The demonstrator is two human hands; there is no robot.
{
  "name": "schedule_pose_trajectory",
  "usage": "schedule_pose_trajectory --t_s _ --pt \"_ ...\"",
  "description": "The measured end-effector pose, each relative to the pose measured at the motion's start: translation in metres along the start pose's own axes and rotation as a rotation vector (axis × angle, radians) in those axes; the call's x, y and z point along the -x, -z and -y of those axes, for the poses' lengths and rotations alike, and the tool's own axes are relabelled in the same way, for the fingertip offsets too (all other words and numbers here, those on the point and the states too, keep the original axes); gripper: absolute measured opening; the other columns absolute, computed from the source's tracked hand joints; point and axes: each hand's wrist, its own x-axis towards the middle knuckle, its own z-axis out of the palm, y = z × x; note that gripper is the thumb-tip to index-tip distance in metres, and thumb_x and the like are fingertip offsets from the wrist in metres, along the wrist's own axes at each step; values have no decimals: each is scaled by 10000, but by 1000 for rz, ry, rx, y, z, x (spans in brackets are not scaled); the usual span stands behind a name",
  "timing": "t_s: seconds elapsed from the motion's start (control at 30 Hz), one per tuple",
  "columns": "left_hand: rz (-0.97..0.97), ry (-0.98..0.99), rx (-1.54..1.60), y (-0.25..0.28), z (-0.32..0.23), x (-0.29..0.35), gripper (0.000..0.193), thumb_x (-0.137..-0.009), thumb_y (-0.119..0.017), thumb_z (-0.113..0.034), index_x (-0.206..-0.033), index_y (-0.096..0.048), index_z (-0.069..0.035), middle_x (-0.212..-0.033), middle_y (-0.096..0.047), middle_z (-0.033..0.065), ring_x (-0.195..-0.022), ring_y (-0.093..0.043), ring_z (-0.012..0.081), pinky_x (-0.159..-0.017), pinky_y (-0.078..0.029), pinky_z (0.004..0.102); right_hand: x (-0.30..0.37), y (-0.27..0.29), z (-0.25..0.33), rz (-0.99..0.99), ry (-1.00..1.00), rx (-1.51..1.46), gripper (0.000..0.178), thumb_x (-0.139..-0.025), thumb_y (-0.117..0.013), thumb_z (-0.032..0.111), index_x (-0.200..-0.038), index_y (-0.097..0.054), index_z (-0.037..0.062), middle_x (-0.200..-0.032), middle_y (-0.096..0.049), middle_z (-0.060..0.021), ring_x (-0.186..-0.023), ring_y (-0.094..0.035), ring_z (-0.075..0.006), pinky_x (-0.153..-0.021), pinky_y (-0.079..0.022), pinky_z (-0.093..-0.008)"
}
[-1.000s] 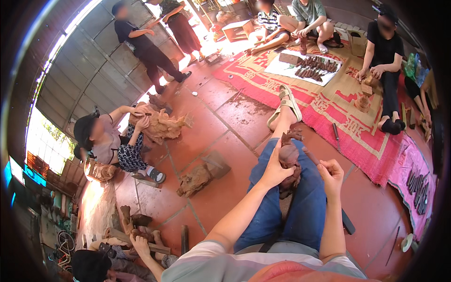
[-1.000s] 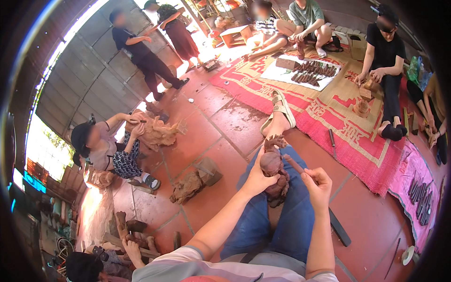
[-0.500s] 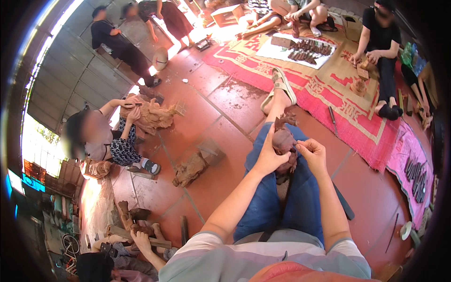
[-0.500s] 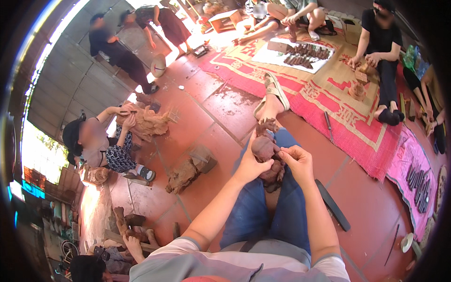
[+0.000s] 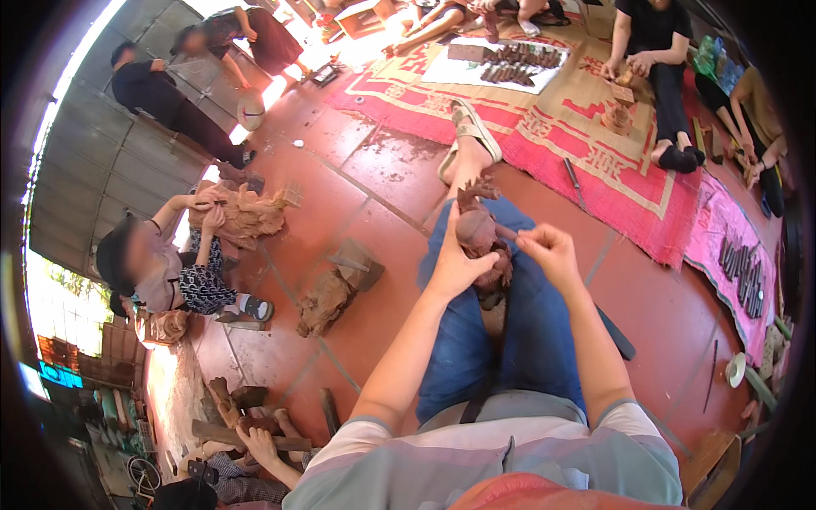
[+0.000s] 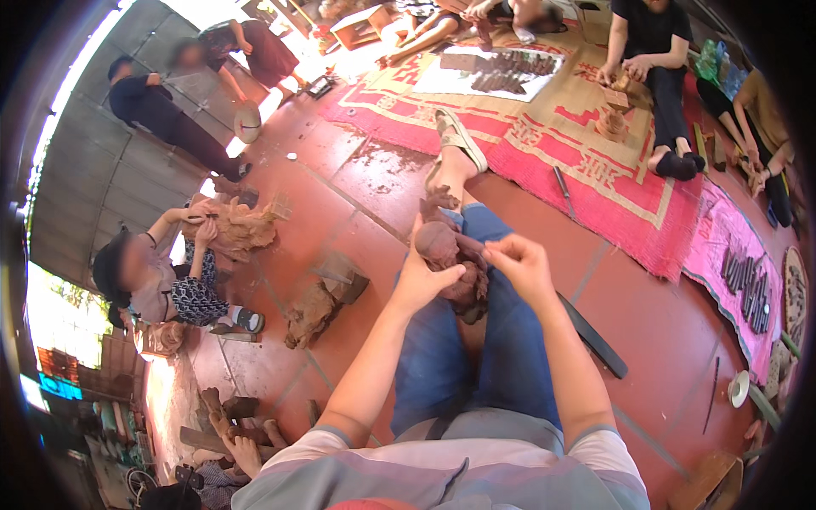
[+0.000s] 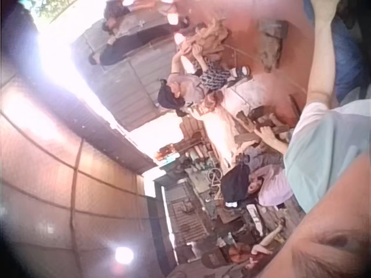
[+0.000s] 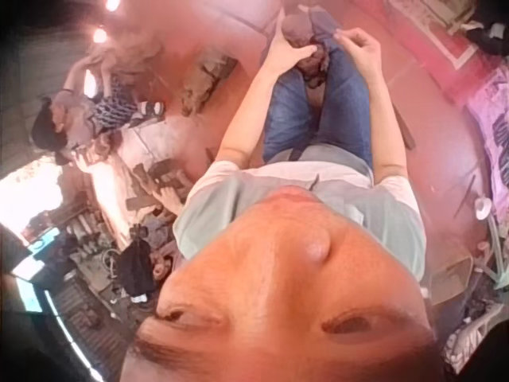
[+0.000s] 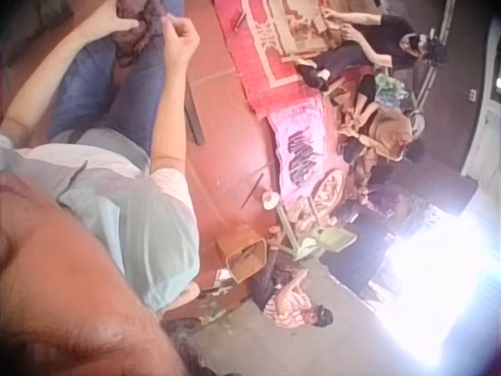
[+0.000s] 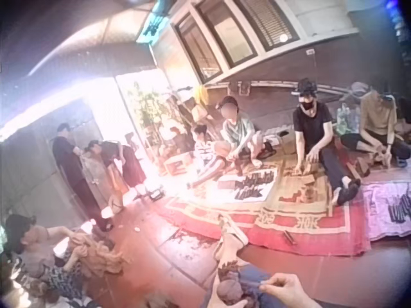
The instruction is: The person sits on the floor and carves a piece of wood using a small tool. They hold the wood in their left hand and use the tool in their right hand to shape it. The person occasionally rotates the wood to work on different sides.
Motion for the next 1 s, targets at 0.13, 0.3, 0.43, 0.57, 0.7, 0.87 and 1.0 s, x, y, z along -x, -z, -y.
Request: schedule_pose_trajectory --t_s 0.13,0.3,0.43,0.57,0.7,0.87,1.0 --pt "36 50 80 -1 1 -1 1104 -626 -736 12 -1439 10 -44 -1319 -372 140 -1221 -382 200 -1012 -327 314 8 7 -15 22 -75 -8 127 -783 -710 122 -791 -644 14 -702 -609 11 -622 -498 -20 -545 -372 -173" --pt "80 -30 -60 7 8 -6 1124 -624 -741 5 -1434 37 -47 -1270 -422 149 -1164 -450 216 -974 -379 331 0 7 -18 63 -121 -55 138 -784 -713 129 -787 -634 16 -665 -579 35 -564 -455 -14 -493 -315 -167" --pt "90 81 7 9 15 -5 1103 -631 -742 -3 -1434 13 -45 -1248 -441 141 -1137 -471 216 -973 -380 333 4 31 -32 160 -146 -30 120 -788 -704 121 -780 -631 27 -696 -595 23 -627 -499 -22 -550 -372 -185" --pt "87 -11 -84 2 11 -5 1085 -631 -733 -9 -1430 1 -34 -1255 -429 139 -1159 -450 219 -982 -369 331 6 27 -3 89 -52 -91 102 -802 -682 89 -817 -640 -3 -799 -658 -28 -753 -585 -55 -679 -461 -205" --pt "92 6 -90 5 12 -6 1062 -631 -724 -6 -1424 -16 -16 -1245 -432 132 -1155 -445 209 -986 -361 324 -12 -22 -3 98 -17 -225 101 -810 -673 91 -840 -650 -3 -810 -657 -25 -763 -584 -64 -703 -468 -212" --pt "130 58 -43 8 7 -6 1051 -638 -728 -9 -1412 -16 18 -1232 -445 123 -1146 -448 193 -984 -361 318 -13 0 -11 165 -4 38 96 -791 -694 100 -797 -662 10 -799 -657 -22 -720 -561 -45 -621 -437 -196" --pt "114 49 -56 11 13 -9 1051 -633 -742 -19 -1409 -34 18 -1226 -449 117 -1135 -458 196 -986 -360 318 6 44 -3 138 -152 524 103 -785 -691 113 -800 -667 14 -779 -662 -38 -699 -571 -53 -615 -443 -213"
